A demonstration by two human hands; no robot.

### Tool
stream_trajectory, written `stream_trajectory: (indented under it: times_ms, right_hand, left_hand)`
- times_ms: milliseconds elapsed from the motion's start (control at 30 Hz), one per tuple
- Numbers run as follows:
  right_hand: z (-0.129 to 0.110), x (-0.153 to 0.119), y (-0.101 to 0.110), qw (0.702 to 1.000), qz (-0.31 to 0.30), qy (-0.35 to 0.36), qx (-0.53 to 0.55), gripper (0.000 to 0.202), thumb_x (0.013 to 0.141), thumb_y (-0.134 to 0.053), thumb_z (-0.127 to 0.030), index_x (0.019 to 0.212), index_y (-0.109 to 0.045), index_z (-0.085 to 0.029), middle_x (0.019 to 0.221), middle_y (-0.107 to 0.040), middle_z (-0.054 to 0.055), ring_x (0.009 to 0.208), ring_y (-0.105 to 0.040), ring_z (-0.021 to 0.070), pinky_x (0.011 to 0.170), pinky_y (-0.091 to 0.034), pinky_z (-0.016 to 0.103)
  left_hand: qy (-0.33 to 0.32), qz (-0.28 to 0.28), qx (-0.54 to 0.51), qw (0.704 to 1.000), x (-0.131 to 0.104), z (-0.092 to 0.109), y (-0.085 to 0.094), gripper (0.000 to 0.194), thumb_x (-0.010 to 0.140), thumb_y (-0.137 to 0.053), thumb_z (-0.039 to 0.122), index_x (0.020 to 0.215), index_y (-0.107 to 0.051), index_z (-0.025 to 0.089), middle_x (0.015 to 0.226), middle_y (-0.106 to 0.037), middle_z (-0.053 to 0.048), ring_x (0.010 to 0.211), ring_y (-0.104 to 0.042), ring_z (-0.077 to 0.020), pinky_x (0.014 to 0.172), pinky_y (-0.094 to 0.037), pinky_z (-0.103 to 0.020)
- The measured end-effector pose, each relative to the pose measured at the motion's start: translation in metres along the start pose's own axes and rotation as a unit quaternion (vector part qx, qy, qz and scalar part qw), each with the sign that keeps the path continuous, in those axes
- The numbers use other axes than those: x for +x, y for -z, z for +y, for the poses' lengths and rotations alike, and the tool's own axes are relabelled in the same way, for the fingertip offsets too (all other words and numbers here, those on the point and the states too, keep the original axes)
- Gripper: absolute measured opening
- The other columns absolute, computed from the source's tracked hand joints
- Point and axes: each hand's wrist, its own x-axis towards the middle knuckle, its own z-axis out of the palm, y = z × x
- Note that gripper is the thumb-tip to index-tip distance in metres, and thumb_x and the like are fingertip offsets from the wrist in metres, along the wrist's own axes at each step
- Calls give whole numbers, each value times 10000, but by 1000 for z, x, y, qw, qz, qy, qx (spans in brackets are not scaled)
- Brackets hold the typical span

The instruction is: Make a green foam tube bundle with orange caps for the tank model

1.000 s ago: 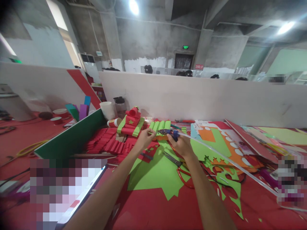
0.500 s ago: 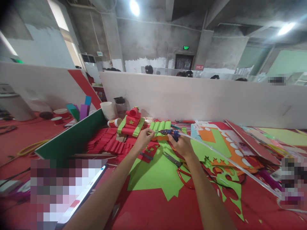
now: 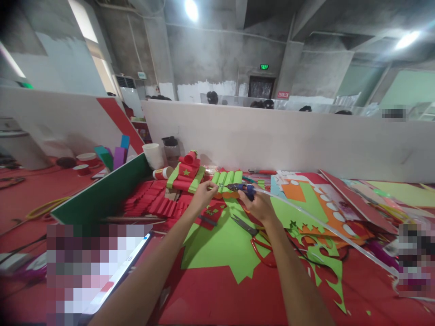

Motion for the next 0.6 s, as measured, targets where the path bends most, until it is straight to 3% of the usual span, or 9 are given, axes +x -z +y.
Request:
stream_trajectory:
  times_ms: [267, 600]
  right_hand:
    - [4, 2, -2, 1000, 9, 17, -17, 400, 915, -471, -498, 837, -716, -192, 799, -703, 72, 765, -661, 231, 721, -466, 300]
    - [3, 3, -2, 995, 48, -48, 72, 476, 890, -507, -535, 554, -553, -201, 471, -530, 0, 493, -514, 167, 538, -382, 274]
  left_hand:
    - [-7, 22, 9, 1000, 3, -4, 0, 139, 773, -566, 265, 728, -614, 143, 691, -638, -21, 644, -564, -145, 616, -416, -251]
    - [-10, 1, -12, 1000, -1, 0, -3, 125, 772, -564, 250, 734, -612, 141, 706, -636, -20, 638, -559, -135, 602, -412, -237]
